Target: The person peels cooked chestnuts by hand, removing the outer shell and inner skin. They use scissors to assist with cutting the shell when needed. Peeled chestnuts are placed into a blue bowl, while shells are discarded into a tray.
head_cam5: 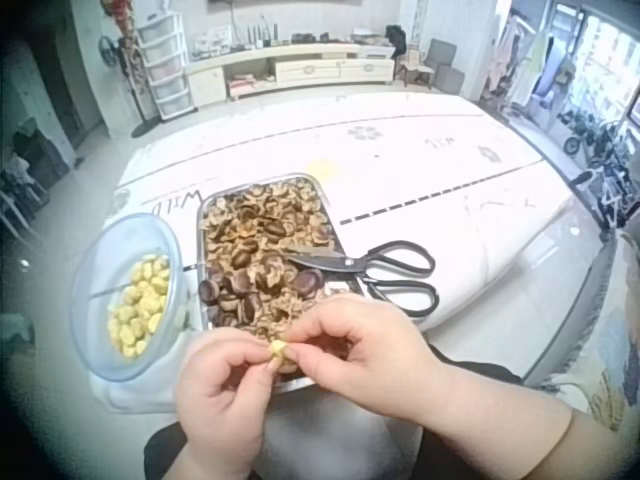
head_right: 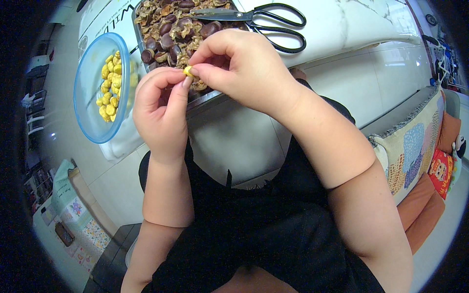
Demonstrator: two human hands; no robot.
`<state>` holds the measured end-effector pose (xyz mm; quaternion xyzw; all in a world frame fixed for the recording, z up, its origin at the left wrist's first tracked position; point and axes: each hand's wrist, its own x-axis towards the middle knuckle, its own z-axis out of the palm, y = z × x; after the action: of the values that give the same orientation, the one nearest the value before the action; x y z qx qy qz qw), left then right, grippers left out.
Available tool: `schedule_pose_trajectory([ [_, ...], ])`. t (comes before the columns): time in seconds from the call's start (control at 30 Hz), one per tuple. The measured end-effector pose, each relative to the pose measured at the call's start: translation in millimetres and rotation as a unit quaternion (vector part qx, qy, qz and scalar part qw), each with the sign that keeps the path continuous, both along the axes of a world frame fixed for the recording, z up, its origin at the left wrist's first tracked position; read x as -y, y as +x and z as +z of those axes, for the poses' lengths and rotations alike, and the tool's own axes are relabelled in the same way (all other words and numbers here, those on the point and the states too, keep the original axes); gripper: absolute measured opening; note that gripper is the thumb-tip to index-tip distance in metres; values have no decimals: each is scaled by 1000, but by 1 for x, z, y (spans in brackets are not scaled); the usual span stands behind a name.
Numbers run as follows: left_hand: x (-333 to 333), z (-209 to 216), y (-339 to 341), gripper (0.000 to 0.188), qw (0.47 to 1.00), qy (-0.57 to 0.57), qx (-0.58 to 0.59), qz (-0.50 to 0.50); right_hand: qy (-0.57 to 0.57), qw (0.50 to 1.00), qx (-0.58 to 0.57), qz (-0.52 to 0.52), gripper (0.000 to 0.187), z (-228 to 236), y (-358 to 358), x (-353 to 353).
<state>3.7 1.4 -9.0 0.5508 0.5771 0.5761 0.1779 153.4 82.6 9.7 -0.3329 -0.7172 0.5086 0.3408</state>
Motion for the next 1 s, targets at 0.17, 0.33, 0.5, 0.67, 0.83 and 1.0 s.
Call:
schedule_pose_trajectory([
  [0.17, 0, -1, 1, 9, 1000, -6, 20, 14, -5, 1000, -7, -1, 13, 0, 0, 1],
  [0.33, -1, 5, -4, 6, 998, -6, -61, 4, -40, 999, -17, 1, 13, -2, 0, 2],
  [0.5, -3, 6, -4, 5, 995, -8, -98, -10, -65, 998, -18, -3, 13, -3, 0, 2],
  [0.67, -5, 5, -5, 7, 990, -2, -137, -18, -69, 998, -10, -3, 12, -2, 0, 0],
  [0.83, -5, 3, -5, 9, 988, 1, -153, -34, -75, 997, -20, -8, 13, -2, 0, 0],
  [1.0, -4, 3, -4, 7, 987, 9, -160, -30, -69, 997, -30, -24, 13, -5, 1, -4],
])
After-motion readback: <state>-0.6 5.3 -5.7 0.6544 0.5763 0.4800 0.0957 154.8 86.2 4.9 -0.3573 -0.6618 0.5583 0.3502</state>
